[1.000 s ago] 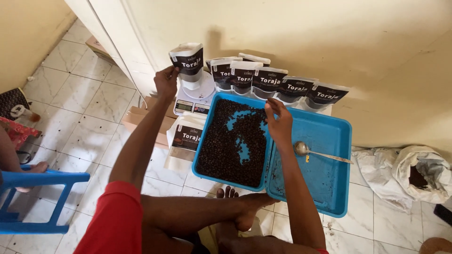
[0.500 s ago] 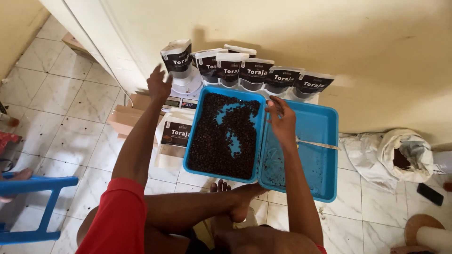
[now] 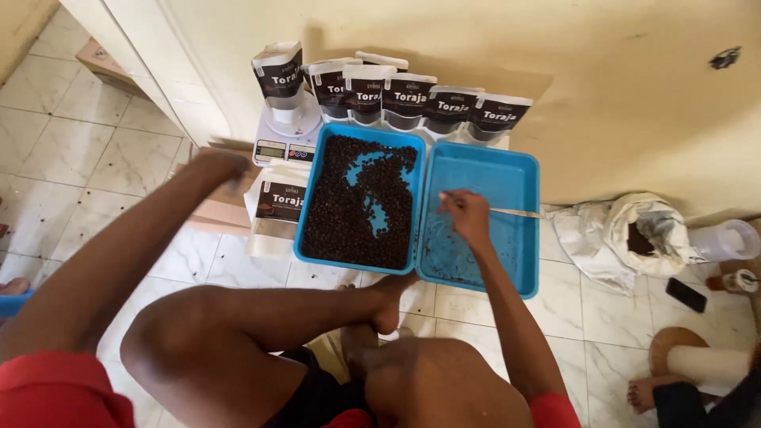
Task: Filling pre-labeled coffee bags with roasted beans using a spoon and weighing them on a digital scale for accuracy.
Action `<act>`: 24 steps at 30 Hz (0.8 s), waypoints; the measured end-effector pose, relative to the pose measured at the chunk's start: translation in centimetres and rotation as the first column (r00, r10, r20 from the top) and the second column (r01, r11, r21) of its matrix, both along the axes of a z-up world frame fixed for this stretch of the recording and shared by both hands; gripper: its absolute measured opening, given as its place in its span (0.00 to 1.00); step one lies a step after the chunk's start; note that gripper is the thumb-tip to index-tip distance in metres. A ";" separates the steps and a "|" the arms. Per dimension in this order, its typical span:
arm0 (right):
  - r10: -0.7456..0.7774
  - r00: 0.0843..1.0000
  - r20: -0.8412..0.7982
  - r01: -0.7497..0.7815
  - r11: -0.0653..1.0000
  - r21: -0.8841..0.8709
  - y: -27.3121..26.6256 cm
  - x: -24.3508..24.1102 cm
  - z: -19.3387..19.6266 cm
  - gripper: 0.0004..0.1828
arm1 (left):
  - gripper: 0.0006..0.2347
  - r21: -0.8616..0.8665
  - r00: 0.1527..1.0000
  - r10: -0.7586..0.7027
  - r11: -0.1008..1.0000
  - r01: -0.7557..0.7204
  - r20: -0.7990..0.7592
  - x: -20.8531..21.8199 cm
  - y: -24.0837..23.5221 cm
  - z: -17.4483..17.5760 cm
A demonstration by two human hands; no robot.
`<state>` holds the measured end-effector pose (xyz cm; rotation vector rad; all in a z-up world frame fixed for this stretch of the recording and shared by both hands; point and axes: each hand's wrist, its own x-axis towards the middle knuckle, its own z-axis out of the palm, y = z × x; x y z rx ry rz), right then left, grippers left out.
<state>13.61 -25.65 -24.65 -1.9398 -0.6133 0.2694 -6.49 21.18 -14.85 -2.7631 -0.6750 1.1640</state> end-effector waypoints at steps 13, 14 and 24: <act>0.360 0.545 -0.757 0.352 0.721 0.597 10.4 -7.0 7.4 0.53 | 0.25 -0.524 0.036 0.704 0.492 0.695 0.709 5.5 -29.7 5.0; 0.443 0.488 -0.752 0.350 0.690 0.633 10.1 -6.4 5.4 0.50 | 0.23 -0.434 0.026 0.553 0.623 0.650 0.832 5.4 -29.9 2.8; 0.393 0.858 -0.331 0.069 0.551 0.832 4.5 -9.0 12.6 0.55 | 0.30 -0.907 0.125 0.918 -0.393 0.150 -0.377 9.4 -25.6 -8.5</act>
